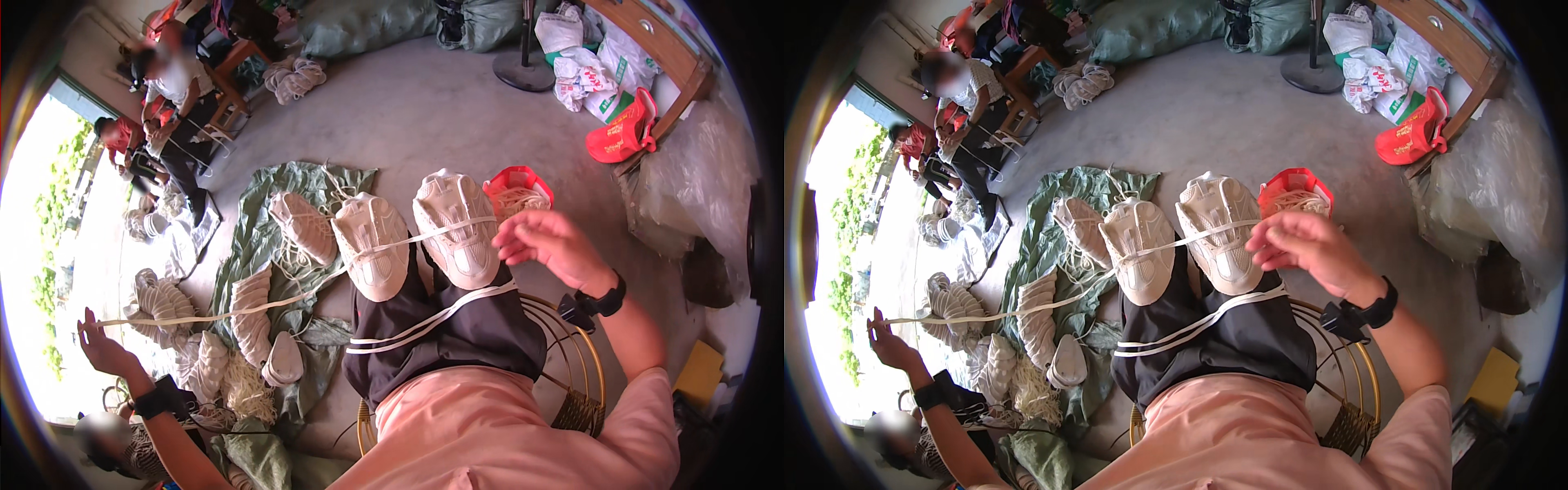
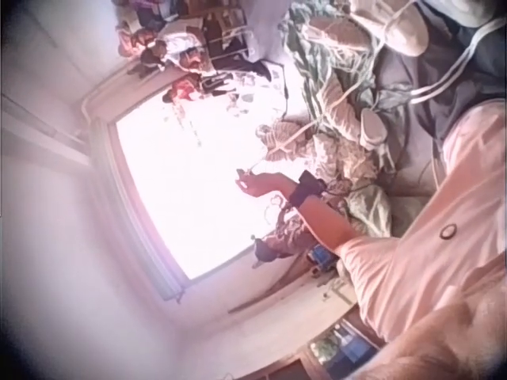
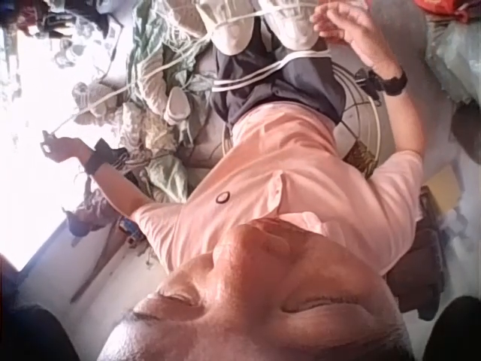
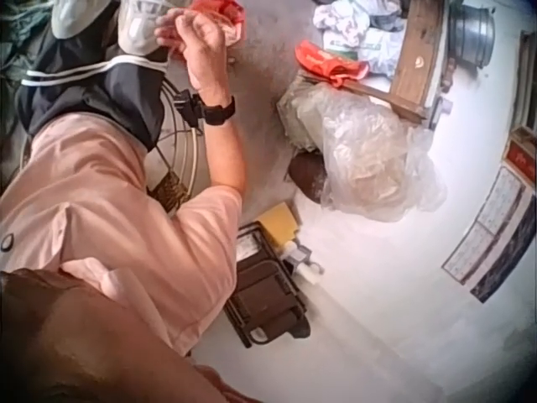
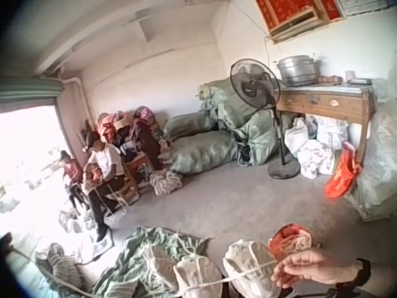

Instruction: The recorder is taking white shoe uppers and tying them together in pairs using long white strings or laces.

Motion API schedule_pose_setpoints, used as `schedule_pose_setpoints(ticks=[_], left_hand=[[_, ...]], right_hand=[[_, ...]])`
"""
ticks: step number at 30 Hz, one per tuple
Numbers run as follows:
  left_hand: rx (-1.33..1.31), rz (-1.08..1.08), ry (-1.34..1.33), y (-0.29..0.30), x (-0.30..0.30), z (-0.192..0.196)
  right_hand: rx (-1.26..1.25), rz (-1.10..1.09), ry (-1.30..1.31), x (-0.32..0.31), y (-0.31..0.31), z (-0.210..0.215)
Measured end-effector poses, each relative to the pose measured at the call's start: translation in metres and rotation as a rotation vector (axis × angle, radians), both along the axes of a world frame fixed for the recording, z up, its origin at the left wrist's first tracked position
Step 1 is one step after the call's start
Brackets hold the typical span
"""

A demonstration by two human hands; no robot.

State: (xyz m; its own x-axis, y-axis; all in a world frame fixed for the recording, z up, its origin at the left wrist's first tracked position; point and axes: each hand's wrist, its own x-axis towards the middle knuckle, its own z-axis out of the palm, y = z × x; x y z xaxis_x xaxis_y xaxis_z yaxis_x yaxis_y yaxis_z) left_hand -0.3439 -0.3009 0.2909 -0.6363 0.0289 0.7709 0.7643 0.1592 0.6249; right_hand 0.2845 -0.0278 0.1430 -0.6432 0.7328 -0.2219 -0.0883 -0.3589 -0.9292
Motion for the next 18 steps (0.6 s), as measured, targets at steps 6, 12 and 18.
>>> schedule_pose_setpoints(ticks=[6, 12, 18], left_hand=[[-0.054, 0.137, -0.016, -0.049, -0.039, 0.003], [0.083, 0.105, -0.116, -0.085, -0.055, -0.017], [0.078, -0.047, -0.103, -0.138, -0.106, -0.035]], right_hand=[[-0.063, 0.171, -0.065, -0.054, -0.009, -0.041], [-0.187, 0.293, -0.096, -0.087, -0.005, -0.059], [-0.394, 0.257, 0.03, -0.111, -0.006, -0.052]])
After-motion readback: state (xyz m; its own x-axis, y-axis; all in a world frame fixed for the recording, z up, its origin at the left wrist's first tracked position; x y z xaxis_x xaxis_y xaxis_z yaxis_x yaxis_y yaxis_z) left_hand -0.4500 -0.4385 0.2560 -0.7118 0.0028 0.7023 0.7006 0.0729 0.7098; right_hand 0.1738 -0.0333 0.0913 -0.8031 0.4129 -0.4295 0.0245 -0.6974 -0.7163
